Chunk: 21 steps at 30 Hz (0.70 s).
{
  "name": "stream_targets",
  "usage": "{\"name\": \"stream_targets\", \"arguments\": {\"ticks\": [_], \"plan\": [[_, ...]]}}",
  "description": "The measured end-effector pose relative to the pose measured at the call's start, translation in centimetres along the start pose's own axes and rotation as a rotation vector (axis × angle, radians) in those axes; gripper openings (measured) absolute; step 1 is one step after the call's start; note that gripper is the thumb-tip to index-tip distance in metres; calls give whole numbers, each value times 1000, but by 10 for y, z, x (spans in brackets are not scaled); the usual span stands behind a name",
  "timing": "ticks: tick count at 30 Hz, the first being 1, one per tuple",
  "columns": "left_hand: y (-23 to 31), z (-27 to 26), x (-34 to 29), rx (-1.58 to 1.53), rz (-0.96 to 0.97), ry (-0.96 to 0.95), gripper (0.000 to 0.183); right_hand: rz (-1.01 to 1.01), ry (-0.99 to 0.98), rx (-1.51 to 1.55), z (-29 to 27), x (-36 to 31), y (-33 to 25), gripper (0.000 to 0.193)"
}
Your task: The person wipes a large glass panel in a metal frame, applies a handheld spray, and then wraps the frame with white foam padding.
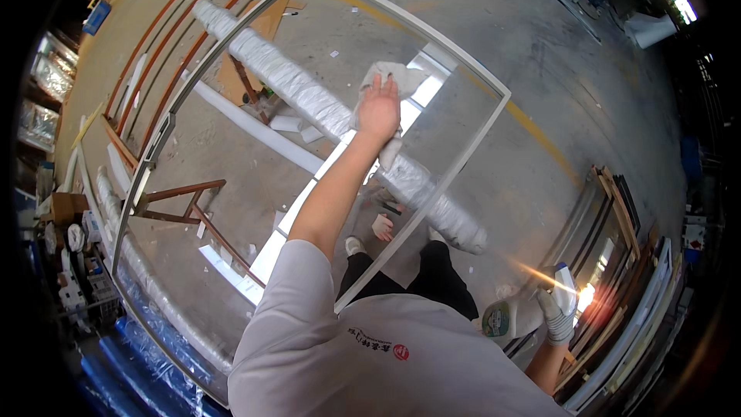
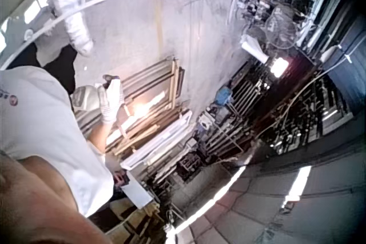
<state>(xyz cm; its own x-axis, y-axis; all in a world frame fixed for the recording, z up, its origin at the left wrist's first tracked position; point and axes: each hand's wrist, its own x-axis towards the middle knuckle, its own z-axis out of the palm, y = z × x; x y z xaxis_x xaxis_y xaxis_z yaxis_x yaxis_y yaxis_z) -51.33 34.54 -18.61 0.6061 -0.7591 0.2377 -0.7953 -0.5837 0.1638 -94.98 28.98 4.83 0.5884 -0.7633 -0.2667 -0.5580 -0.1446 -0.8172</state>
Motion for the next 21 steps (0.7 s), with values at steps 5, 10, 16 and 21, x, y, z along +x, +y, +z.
{"name": "stream_targets", "arguments": {"ticks": [5, 10, 16, 21], "plan": [[-10, -12, -8, -12, -198, 42, 41, -37, -34, 66, -50, 51, 40, 36], [-52, 18, 61, 187, -465, 21, 42, -225, -143, -16, -122, 123, 115, 33], [17, 13, -5, -23, -502, 73, 41, -267, -160, -132, -208, 174, 162, 34], [131, -22, -53, -318, -168, -230, 40, -244, -235, -13, -238, 226, 152, 33]]}}
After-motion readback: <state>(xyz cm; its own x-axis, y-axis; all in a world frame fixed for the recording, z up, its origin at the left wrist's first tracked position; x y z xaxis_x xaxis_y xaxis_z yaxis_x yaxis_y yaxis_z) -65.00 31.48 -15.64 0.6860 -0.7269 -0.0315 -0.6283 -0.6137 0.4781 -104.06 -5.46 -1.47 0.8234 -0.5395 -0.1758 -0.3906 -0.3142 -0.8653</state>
